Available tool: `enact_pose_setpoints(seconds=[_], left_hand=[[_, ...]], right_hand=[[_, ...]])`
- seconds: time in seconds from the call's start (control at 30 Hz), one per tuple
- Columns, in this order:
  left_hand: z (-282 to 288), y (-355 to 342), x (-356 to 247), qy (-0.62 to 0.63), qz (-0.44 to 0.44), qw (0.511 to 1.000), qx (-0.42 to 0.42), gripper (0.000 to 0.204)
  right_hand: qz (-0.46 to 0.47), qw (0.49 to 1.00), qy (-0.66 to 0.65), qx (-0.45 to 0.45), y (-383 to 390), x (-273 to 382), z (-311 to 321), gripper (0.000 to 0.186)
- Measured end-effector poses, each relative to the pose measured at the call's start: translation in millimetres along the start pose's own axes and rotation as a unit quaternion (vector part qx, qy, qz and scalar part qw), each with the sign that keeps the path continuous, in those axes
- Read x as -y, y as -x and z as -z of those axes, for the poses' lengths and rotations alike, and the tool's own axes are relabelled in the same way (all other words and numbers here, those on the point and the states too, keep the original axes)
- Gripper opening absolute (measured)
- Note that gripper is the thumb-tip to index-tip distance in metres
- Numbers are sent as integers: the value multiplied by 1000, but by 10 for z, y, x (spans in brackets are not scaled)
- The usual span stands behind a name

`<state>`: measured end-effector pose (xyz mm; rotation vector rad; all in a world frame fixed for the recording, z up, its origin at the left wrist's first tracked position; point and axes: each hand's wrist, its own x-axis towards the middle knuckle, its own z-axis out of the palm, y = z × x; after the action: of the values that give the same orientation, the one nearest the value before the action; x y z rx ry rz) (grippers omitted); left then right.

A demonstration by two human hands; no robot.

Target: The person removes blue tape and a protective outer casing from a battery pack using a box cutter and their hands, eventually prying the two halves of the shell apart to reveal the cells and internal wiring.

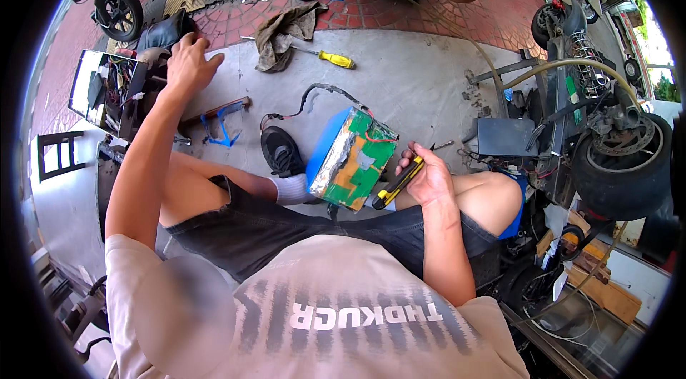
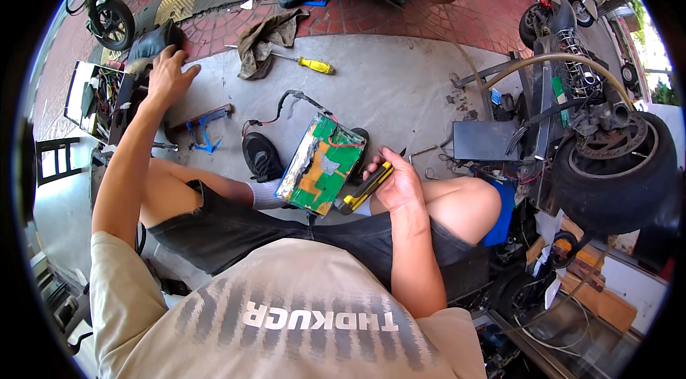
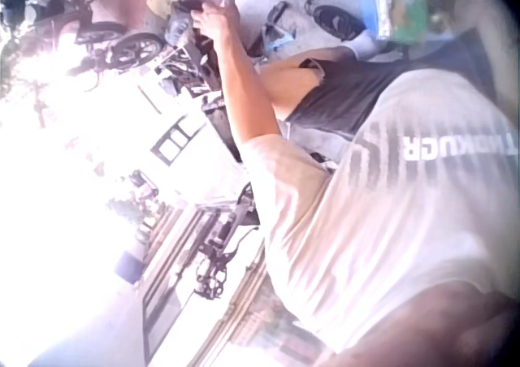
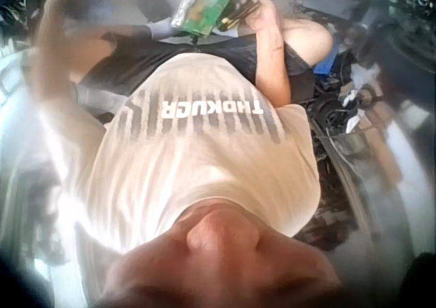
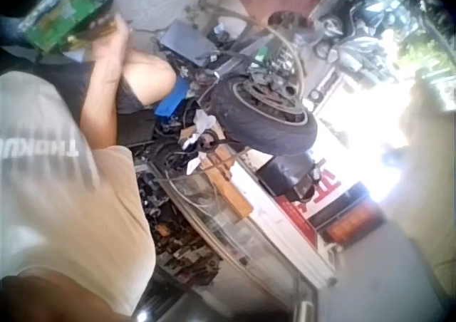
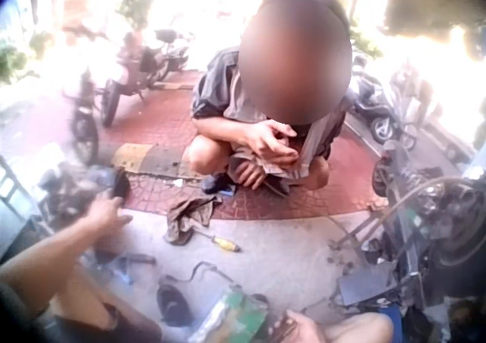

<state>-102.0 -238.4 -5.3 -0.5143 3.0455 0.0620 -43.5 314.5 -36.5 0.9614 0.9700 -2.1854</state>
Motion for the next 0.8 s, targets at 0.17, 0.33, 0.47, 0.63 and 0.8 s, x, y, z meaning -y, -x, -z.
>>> enact_pose_setpoints(seconds=[0.17, 0.33, 0.47, 0.63, 0.8], left_hand=[[566, 1019, -1501, 298, -175, 925, 157, 41], [370, 1794, -2026, 257, -245, 923, 149, 44], [410, 1832, -2130, 188, -219, 938, 191, 38], [494, 1778, -2174, 109, -309, 925, 193, 38], [177, 1813, -2064, 248, -283, 915, 144, 31]], right_hand=[[5, 998, -38, -45, 81, -57, -106, 24], [-20, 997, 67, -33, 105, -340, -93, 22], [-8, 994, 108, -20, 8, -405, -84, 21], [32, 994, 103, 11, -19, -391, -259, 16], [45, 995, 87, -3, 8, -345, -167, 15]])
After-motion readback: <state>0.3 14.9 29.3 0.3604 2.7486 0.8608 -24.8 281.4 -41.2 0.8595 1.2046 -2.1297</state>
